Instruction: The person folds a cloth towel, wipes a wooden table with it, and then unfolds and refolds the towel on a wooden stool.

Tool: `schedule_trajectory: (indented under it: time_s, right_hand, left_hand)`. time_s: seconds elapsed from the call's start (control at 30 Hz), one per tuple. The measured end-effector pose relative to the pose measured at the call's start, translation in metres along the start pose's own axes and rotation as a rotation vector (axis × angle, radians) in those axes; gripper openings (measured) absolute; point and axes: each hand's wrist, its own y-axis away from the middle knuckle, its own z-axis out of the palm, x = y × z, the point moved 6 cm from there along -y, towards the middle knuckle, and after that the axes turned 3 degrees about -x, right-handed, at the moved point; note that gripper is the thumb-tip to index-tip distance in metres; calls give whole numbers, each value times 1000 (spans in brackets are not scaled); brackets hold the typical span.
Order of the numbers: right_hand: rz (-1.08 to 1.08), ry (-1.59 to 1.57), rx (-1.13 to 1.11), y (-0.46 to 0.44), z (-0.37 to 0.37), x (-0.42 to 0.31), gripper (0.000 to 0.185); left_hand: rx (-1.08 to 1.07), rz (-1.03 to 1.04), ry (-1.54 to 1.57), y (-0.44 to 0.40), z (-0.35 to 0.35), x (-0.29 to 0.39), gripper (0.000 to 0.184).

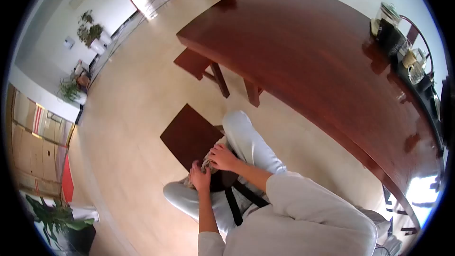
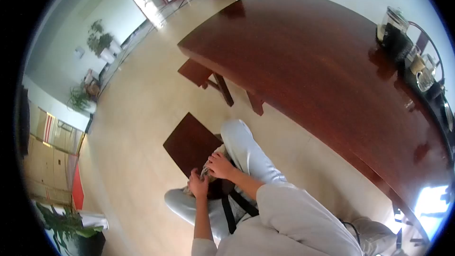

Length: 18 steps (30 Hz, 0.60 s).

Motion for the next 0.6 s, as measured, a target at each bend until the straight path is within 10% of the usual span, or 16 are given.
schedule_trajectory:
  time_s: [0.1, 0.2, 0.4, 0.47, 0.6]
  right_hand:
    - [-75, 65, -258, 7, 7, -16, 17]
    - [-257, 252, -415, 9, 11, -27, 18]
    - [-99, 300, -436, -20, -23, 16, 77]
    - [20, 337, -855, -23, 5, 50, 70]
    - [-10, 172, -813, -29, 6, 58, 66]
  left_hand:
    - [-272, -126, 109, 14, 17, -19, 50]
    - [-138, 215, -192, 30, 13, -3, 59]
    - [-243, 7, -8, 22, 16, -17, 62]
    - [-298, -67, -9, 24, 4, -20, 60]
    - [-366, 154, -141, 0, 9, -18, 47]
